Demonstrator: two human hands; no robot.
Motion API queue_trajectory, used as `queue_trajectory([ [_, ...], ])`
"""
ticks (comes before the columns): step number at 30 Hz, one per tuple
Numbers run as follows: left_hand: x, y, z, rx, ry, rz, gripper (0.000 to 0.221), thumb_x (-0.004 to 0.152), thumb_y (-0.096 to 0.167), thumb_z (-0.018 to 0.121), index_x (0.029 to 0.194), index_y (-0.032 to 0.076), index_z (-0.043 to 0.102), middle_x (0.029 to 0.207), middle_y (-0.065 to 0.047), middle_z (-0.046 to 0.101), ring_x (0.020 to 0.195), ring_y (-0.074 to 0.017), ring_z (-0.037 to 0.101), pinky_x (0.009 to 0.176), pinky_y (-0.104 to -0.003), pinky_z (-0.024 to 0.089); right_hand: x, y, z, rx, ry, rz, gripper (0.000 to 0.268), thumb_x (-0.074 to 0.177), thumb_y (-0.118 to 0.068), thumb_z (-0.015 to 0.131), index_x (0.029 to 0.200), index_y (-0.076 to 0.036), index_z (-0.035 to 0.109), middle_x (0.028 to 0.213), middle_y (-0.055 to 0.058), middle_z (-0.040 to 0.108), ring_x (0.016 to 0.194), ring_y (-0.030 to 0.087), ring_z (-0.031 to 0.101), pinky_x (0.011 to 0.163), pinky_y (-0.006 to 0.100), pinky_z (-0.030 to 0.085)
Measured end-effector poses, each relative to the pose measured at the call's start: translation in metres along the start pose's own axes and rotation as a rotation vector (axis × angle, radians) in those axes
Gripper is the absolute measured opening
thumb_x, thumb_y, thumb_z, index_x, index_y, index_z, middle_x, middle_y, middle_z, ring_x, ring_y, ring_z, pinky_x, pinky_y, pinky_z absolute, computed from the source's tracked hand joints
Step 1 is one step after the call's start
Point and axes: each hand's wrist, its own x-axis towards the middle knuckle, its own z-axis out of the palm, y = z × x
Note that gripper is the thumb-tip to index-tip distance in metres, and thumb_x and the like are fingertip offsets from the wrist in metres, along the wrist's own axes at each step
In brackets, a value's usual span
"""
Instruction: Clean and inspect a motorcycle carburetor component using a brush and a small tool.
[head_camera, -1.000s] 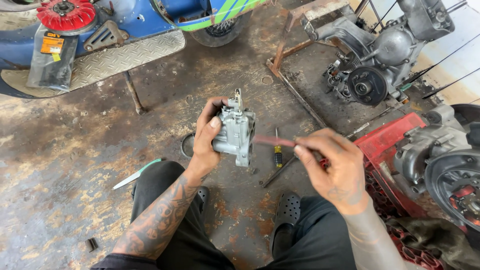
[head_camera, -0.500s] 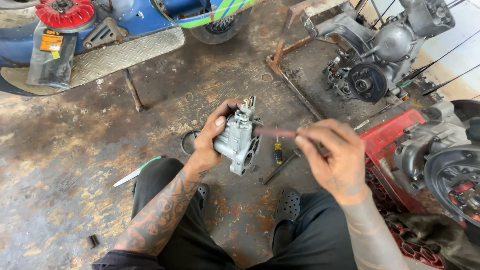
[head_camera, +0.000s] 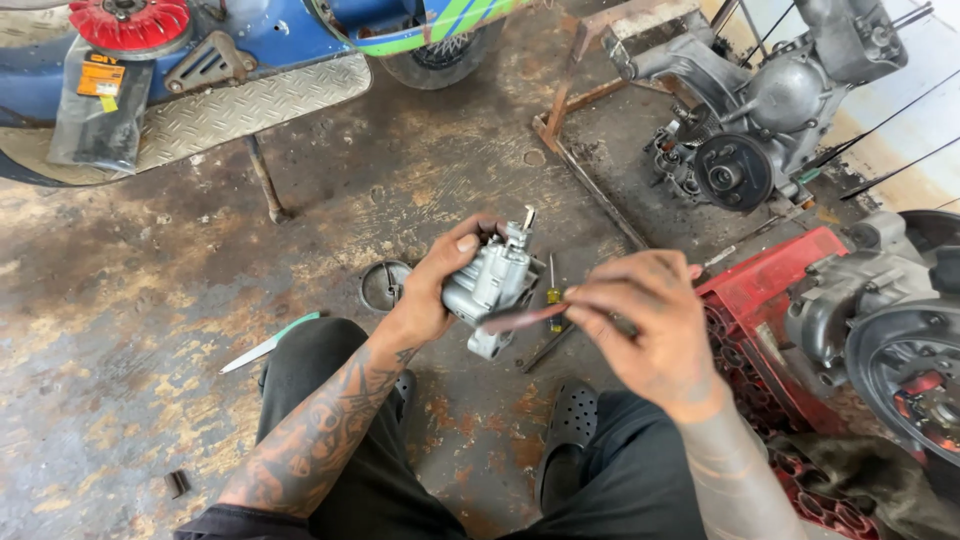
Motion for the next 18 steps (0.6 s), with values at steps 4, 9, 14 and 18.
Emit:
queue_trajectory([
  [4,-0.008,-0.007,-0.013,0.162,-0.015,0.045,0.050,0.091,0.043,0.055,0.116,0.000,0.062,0.095,-0.012,0.062,0.090,-0.0184,0.058,0.078,-0.029,0.048,0.006,0.009,-0.013,-0.056,0.039,0.051,0.006,0.096,-0.015,0.077,0.100,-0.010,0.077,0.093,0.004,0.071,0.090,0.024,0.069,0.093,0.036,0.046],
  [9,-0.005,-0.001,-0.014,0.341,-0.074,0.059,0.046,0.096,0.040,0.055,0.121,0.003,0.064,0.105,-0.011,0.062,0.103,-0.0203,0.054,0.093,-0.034,0.045,-0.001,0.018,-0.006,-0.106,-0.004,0.017,0.005,0.091,-0.017,0.080,0.095,-0.015,0.078,0.089,0.000,0.071,0.090,0.021,0.070,0.095,0.038,0.047],
  [14,-0.006,-0.005,-0.012,0.357,-0.036,0.030,0.048,0.094,0.042,0.060,0.123,0.003,0.063,0.105,-0.012,0.062,0.104,-0.0219,0.055,0.093,-0.036,0.045,0.006,0.007,-0.006,-0.128,-0.003,-0.007,0.004,0.094,-0.015,0.079,0.097,-0.013,0.078,0.091,0.001,0.070,0.089,0.023,0.069,0.093,0.038,0.046],
  [18,-0.004,-0.007,-0.011,0.405,0.072,0.014,0.045,0.098,0.039,0.061,0.121,0.001,0.062,0.106,-0.017,0.061,0.104,-0.0258,0.053,0.092,-0.040,0.045,0.008,0.019,-0.014,-0.199,0.019,-0.012,0.004,0.097,-0.013,0.080,0.101,-0.011,0.080,0.092,0.001,0.070,0.090,0.021,0.069,0.092,0.037,0.044],
])
